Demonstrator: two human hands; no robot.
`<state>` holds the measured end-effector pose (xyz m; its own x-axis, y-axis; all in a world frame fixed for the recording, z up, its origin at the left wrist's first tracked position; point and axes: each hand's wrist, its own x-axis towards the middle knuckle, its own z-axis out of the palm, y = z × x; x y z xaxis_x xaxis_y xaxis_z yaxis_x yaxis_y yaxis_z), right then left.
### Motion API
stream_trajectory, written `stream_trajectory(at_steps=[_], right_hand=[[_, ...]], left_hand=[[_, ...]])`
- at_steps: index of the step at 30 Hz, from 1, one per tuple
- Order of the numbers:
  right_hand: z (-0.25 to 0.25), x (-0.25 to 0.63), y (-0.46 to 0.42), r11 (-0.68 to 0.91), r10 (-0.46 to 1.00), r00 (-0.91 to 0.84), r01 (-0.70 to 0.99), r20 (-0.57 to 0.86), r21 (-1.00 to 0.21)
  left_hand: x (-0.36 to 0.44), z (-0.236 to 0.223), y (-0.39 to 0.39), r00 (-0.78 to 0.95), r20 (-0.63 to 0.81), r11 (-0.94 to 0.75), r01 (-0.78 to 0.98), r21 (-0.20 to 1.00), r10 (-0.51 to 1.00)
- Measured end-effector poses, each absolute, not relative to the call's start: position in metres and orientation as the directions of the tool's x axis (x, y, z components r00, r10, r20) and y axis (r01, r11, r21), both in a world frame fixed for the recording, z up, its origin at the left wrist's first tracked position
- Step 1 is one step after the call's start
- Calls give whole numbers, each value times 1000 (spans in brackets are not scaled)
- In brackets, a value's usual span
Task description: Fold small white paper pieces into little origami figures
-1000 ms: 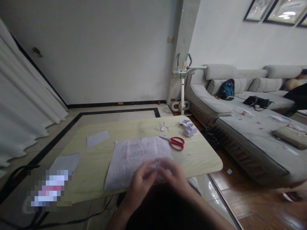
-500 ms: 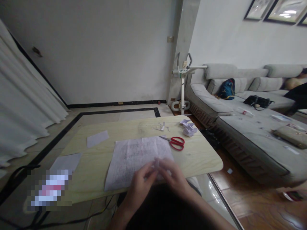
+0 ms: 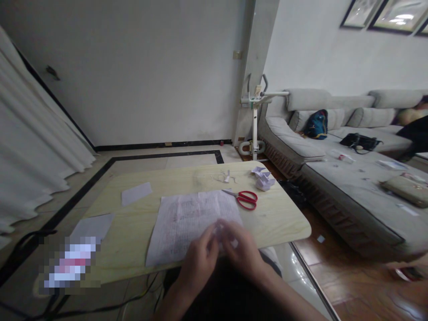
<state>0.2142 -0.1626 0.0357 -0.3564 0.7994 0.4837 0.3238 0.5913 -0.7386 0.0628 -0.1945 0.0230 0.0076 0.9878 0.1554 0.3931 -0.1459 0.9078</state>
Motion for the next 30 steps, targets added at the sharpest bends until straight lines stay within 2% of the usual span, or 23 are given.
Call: stream_trajectory(at_steps=[5,13,19,23,27,30], right_hand=[[38,211,-163,540,841,-296,403,454,-739],[41,205,-164,458,889,-259,532,378,-712],[36,202,-161,368,929,-213,430,303,-825],[34,202,-159,388,922,-209,453,327,-803],[35,203,-159,446,895,-245,446,373,-777],[34,204,-159,479,878,-248,457,410,-750]], left_hand=[[64,24,-193,12,216,-193,501,843,976],[67,20,-192,25,277,-245,548,799,960],[66,10,-191,-26,376,-287,599,748,926],[67,13,-191,-91,419,-283,608,742,903],[67,20,-189,-115,386,-255,576,777,915],[65,25,-189,-69,345,-216,663,717,936]])
